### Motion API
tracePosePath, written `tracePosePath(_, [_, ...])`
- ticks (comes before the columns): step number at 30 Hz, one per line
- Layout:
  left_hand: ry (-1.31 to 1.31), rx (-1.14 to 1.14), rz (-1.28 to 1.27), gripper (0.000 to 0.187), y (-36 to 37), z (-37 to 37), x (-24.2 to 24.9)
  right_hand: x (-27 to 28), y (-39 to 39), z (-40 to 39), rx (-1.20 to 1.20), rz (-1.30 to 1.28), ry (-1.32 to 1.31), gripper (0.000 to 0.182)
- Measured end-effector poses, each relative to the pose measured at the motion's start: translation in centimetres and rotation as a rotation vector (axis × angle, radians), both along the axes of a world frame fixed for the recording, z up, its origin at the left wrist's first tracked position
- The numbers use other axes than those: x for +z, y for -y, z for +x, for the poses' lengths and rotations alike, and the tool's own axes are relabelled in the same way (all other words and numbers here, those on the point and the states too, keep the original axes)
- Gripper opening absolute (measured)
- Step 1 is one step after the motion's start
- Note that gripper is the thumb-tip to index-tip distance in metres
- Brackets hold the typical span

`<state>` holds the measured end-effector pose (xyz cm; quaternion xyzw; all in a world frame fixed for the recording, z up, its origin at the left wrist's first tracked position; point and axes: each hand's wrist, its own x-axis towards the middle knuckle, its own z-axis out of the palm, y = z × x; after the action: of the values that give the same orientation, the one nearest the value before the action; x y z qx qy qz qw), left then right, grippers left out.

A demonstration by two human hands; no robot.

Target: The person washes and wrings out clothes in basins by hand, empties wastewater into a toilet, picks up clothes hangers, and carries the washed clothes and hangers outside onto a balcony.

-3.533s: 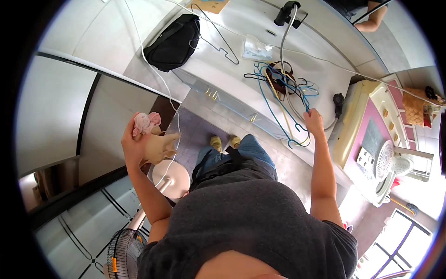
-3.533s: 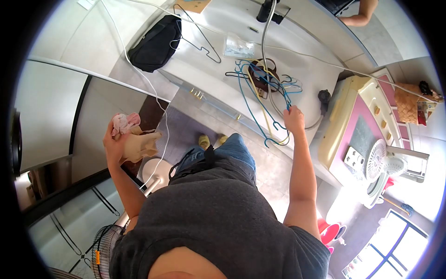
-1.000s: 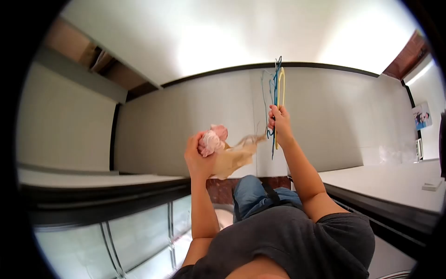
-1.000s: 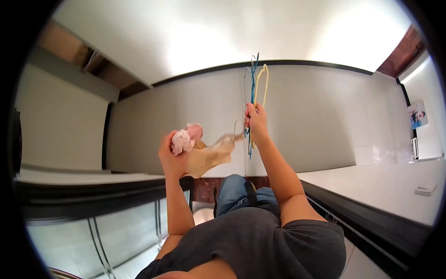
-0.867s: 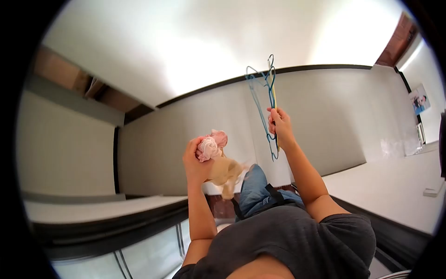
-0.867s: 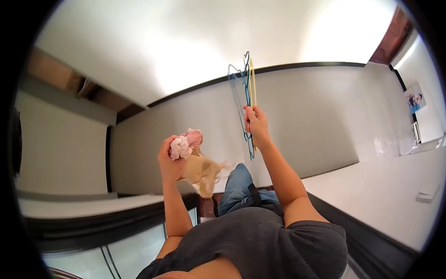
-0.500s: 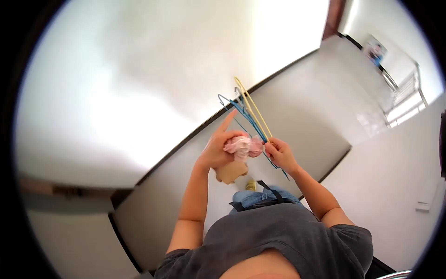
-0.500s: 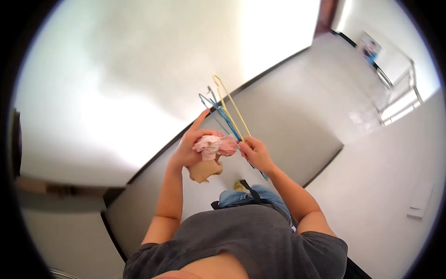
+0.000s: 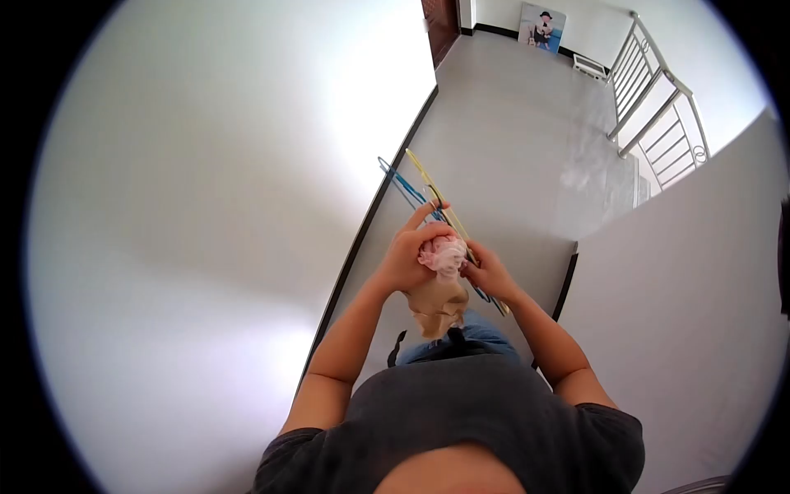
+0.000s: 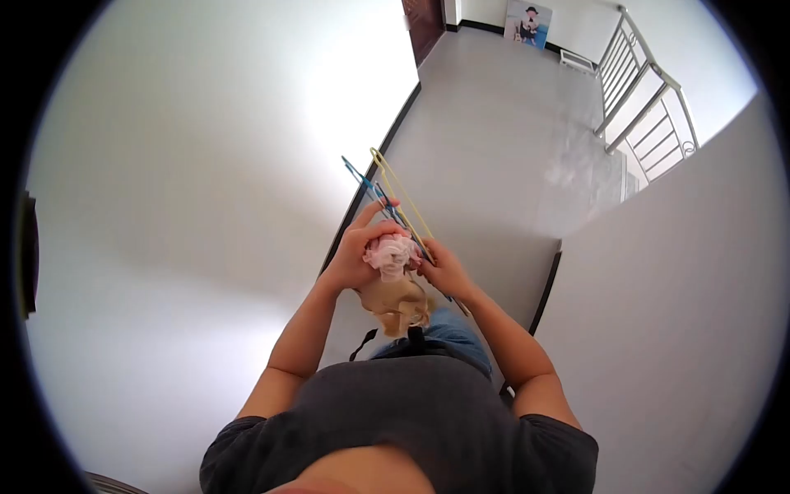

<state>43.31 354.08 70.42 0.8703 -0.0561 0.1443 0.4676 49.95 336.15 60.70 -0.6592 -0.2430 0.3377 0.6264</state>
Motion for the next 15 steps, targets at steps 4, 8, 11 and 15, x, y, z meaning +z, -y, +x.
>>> tracePosePath(4, [0.058,-0.056,0.002,0.037,-4.9,11.6,0.7,1.7,-5.1,12.8,-0.009,-0.040,-0.074,0.026])
tracePosePath(8, [0.134,-0.050,-0.123,0.040,-11.0,23.6,-0.4,1.8,-6.8,25.7,-0.166,0.007,-0.359,0.019])
tracePosePath(11, [0.004,-0.078,-0.448,0.041,-15.0,34.2,-1.4,2.9,-7.4,35.4,-0.357,0.144,-0.404,0.024])
tracePosePath(15, [-0.069,-0.170,-0.370,0.037,-17.2,48.3,-1.2,4.8,-8.5,45.5,-0.424,0.322,-0.191,0.034])
